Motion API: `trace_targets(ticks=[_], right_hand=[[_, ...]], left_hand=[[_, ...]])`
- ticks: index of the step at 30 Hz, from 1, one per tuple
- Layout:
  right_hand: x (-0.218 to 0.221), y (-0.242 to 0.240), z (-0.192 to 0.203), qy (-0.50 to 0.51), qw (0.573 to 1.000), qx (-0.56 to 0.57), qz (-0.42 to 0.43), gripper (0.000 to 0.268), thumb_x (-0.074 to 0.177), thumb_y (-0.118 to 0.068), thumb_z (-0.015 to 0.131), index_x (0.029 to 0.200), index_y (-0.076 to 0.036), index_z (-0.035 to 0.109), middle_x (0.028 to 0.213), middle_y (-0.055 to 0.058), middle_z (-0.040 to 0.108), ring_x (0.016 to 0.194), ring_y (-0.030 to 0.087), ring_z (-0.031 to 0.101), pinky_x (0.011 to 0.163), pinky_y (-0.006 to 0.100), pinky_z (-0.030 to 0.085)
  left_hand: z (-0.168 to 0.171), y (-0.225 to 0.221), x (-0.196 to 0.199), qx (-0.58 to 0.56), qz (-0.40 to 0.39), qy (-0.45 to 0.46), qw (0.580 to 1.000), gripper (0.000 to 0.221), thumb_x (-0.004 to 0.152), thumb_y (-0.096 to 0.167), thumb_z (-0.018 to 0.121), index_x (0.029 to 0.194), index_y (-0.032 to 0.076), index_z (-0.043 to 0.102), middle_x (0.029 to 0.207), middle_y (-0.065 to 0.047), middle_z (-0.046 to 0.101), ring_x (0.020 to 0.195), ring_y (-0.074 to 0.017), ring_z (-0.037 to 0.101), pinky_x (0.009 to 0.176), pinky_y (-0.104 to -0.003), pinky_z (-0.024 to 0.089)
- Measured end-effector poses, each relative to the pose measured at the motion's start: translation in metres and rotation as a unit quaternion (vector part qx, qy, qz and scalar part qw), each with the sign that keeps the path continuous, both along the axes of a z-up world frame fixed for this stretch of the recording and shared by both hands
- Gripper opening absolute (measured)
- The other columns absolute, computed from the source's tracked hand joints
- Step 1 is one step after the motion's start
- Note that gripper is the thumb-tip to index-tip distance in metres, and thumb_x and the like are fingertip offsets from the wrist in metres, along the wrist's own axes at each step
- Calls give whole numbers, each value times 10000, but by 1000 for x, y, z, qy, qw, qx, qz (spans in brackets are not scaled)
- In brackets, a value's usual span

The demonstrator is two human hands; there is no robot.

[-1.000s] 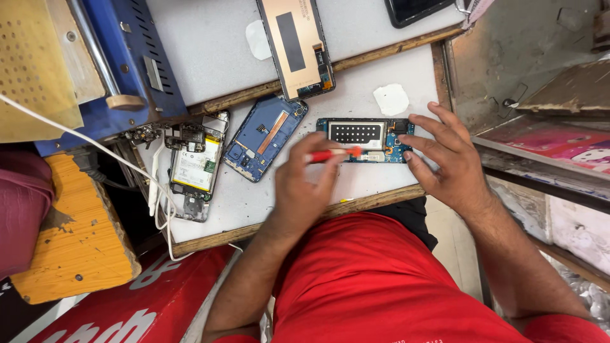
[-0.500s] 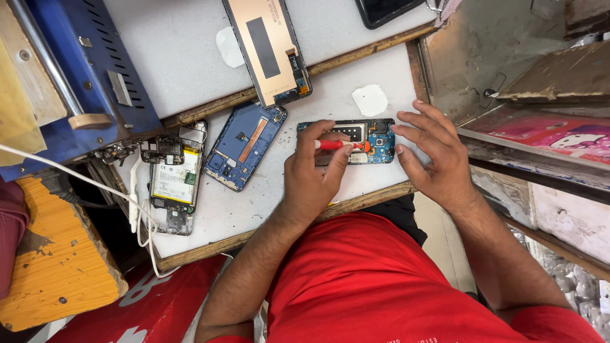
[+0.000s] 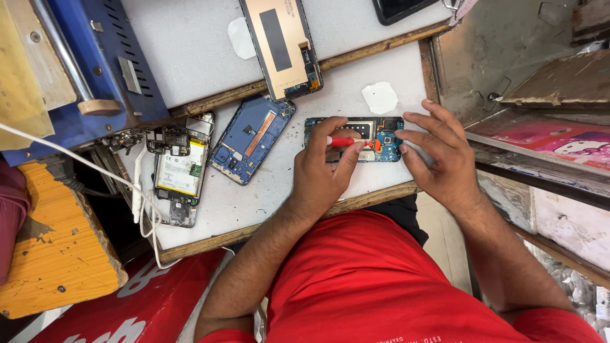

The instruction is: The person disassembles and reassembles multiple smartphones on a workbench. They remove back covers, disconnect and reconnect internal components, and use a screwdriver to adjust parts. The person also connects a charging cable to test the devices.

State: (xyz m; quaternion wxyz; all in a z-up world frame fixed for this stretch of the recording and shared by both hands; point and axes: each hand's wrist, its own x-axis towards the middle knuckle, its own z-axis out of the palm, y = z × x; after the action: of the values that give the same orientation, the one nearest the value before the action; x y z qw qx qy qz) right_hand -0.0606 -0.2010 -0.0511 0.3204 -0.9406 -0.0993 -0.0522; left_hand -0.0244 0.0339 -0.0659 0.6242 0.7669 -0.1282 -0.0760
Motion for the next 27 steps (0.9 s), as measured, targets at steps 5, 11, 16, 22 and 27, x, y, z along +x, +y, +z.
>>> trace_targets(ticks=[5, 11, 16, 22, 27], right_hand=[[-4, 20, 17, -61, 998, -31, 9, 212, 924, -48, 773, 1126, -114, 762, 1247, 59, 733, 1262, 272, 580, 1097, 444, 468], [10, 86, 29, -4, 994, 38, 101, 218, 920, -106, 783, 1136, -111, 761, 1103, 31, 758, 929, 194, 613, 851, 392, 467], [33, 152, 39, 4, 986, 12, 164, 388, 936, -157, 727, 1301, -31, 697, 1111, 116, 724, 933, 289, 634, 848, 402, 525], [59, 188, 39, 35, 988, 42, 147, 304, 972, -181, 720, 1255, -70, 721, 1058, 101, 742, 860, 270, 714, 701, 386, 582], [70, 198, 30, -8, 990, 51, 130, 133, 980, -201, 738, 1086, -124, 760, 994, 45, 746, 835, 239, 737, 667, 364, 589]], left_hand=[[16, 50, -7, -16, 120, -112, 986, 472, 1029, -14, 705, 1402, 41, 421, 1155, -142, 742, 1102, -232, 742, 1042, -364, 571], [22, 132, -20, 7, 275, -90, 957, 489, 1076, -47, 663, 1450, 35, 359, 1166, -175, 705, 1082, -223, 713, 1053, -364, 572], [14, 142, -25, 28, 289, -111, 951, 473, 1051, -39, 672, 1417, 22, 378, 1174, -188, 696, 1134, -245, 721, 1046, -373, 605], [8, 142, -35, 40, 268, -132, 954, 460, 1039, -29, 681, 1387, 23, 385, 1163, -187, 720, 1107, -234, 733, 1018, -357, 589], [8, 145, -33, 34, 266, -143, 953, 468, 1042, -40, 675, 1389, 29, 369, 1184, -195, 713, 1123, -235, 721, 1016, -348, 590]])
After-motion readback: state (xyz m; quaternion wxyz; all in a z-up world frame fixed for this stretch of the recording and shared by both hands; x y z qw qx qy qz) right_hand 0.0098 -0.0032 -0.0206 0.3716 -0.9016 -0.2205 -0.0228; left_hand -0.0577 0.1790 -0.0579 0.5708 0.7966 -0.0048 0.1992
